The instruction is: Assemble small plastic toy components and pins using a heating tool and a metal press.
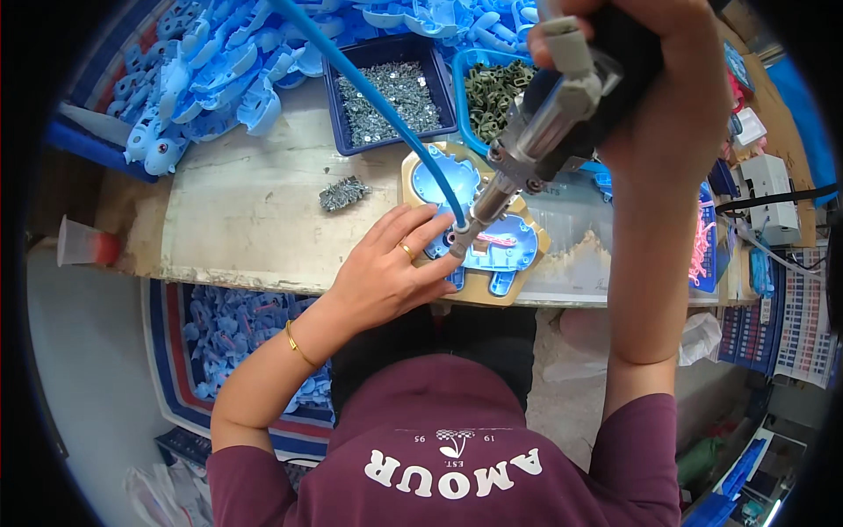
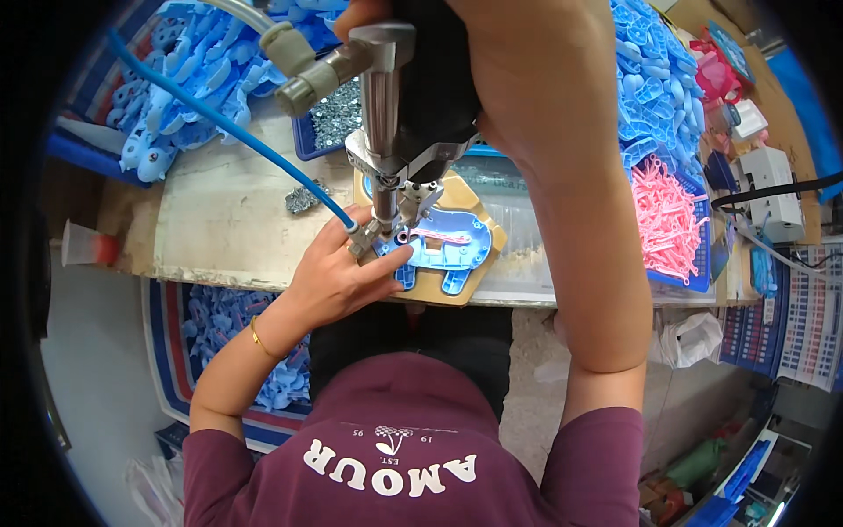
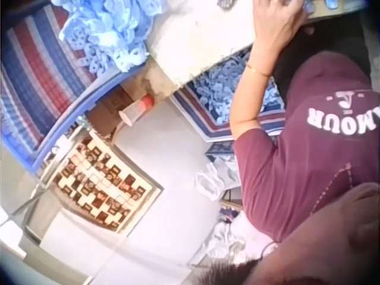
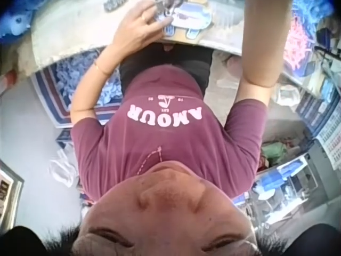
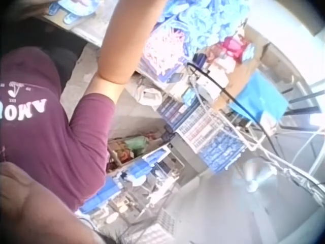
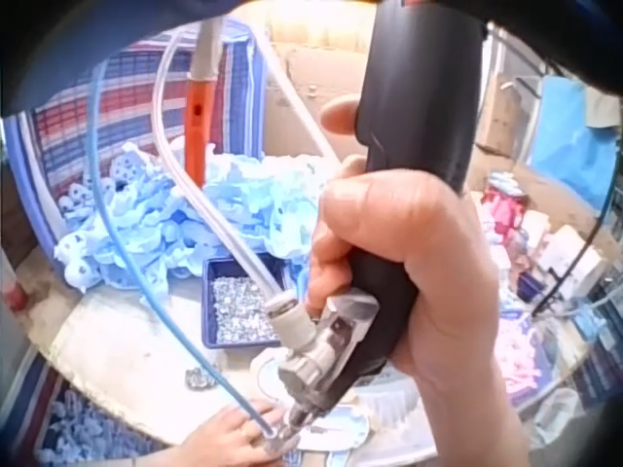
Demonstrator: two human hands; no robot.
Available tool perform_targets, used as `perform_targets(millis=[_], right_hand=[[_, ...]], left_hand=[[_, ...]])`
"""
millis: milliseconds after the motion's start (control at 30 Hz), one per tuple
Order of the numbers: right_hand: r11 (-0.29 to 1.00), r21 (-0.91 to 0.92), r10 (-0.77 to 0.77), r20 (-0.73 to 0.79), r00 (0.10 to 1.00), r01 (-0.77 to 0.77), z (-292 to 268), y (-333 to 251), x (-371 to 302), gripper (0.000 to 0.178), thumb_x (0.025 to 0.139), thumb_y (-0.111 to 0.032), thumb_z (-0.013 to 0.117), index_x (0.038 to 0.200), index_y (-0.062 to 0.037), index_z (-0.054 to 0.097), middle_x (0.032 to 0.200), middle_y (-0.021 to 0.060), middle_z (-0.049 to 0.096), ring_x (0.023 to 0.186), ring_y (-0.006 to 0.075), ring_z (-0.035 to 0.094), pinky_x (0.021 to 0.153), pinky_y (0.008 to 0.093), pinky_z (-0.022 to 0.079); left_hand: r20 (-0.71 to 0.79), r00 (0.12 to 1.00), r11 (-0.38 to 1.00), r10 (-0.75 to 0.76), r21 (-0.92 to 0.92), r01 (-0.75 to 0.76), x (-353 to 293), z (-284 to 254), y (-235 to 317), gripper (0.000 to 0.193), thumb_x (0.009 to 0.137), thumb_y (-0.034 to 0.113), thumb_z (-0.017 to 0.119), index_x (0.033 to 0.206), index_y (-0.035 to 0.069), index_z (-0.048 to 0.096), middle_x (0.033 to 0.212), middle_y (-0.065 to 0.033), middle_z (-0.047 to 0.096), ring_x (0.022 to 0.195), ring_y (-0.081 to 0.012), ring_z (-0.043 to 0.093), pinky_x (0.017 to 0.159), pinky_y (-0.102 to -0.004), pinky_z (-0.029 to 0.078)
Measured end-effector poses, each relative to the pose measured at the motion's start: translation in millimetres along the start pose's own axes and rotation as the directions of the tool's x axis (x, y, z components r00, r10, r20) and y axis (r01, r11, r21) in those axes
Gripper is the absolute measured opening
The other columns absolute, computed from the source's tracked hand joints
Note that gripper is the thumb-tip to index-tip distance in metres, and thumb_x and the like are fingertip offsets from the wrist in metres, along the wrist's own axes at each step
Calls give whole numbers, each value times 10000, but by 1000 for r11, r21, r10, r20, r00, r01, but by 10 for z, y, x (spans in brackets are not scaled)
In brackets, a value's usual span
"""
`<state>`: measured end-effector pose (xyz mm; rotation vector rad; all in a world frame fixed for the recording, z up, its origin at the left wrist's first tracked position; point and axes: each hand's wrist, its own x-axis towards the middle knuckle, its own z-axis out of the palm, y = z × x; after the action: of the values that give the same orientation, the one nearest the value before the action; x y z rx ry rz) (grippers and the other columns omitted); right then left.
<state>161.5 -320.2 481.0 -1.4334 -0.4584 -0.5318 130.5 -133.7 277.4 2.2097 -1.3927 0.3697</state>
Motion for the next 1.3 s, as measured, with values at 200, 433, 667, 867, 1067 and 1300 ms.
perform_targets(millis=[200, 433, 667, 867, 1067, 1300], right_hand=[[979, -37, 195, -113, 974, -200, 31, 14, -114, 499, 803, -103, 674, 1249, 40, 503, 704, 63, 596, 546, 142, 606, 543, 278, 518], [979, -55, 184, -165, 969, -195, 60, -56, -91, 419, 830, -120, 705, 1184, 33, 543, 699, 53, 604, 559, 129, 605, 549, 264, 495], [962, -230, -125, 100, 987, 145, -614, -250, 602, 380, 887, -357, 737, 702, -45, 623, 654, 35, 599, 550, 111, 578, 533, 243, 468], [989, -107, 126, 231, 965, -103, -986, -77, 980, 669, 951, -644, 612, 1208, -26, 600, 951, 94, 693, 864, 145, 687, 811, 295, 551], [152, -986, 81, 80, 993, 67, -2588, 934, 699, 430, 904, -445, 713, 1133, -81, 701, 1044, 122, 725, 896, 292, 710, 809, 414, 558], [-24, -991, 68, -132, 989, -130, -2803, 1183, 243, 490, 880, -435, 736, 1218, -90, 654, 1039, 153, 736, 944, 289, 719, 811, 419, 566]], left_hand=[[-32, 999, 999, 1, 35, 1, 16, 42, 49, 441, 808, 334, 803, 1199, 193, 655, 1280, -123, 567, 1288, -339, 523, 1107, -507, 435], [2, 1000, 999, 1, 44, -1, -3, 70, 27, 416, 825, 333, 789, 1190, 187, 654, 1230, -117, 576, 1261, -349, 526, 1111, -507, 433], [-7, 1000, 999, -14, -46, 13, 180, 39, 88, 257, 846, 218, 766, 1053, 122, 647, 1192, -74, 613, 1240, -309, 556, 1123, -508, 417], [-23, 996, 907, -88, -415, 70, 260, -615, 116, 148, 829, 63, 719, 942, 52, 623, 956, -109, 617, 908, -328, 583, 835, -441, 465], [245, 846, 847, -474, -135, 514, -125, -1957, 429, 155, 701, 137, 685, 688, 39, 566, 677, -114, 544, 656, -317, 540, 617, -405, 407], [300, 747, 800, -593, 326, 504, -554, -1934, 304, 407, 839, 171, 739, 1202, 20, 631, 1056, -182, 667, 959, -396, 611, 846, -438, 494]])
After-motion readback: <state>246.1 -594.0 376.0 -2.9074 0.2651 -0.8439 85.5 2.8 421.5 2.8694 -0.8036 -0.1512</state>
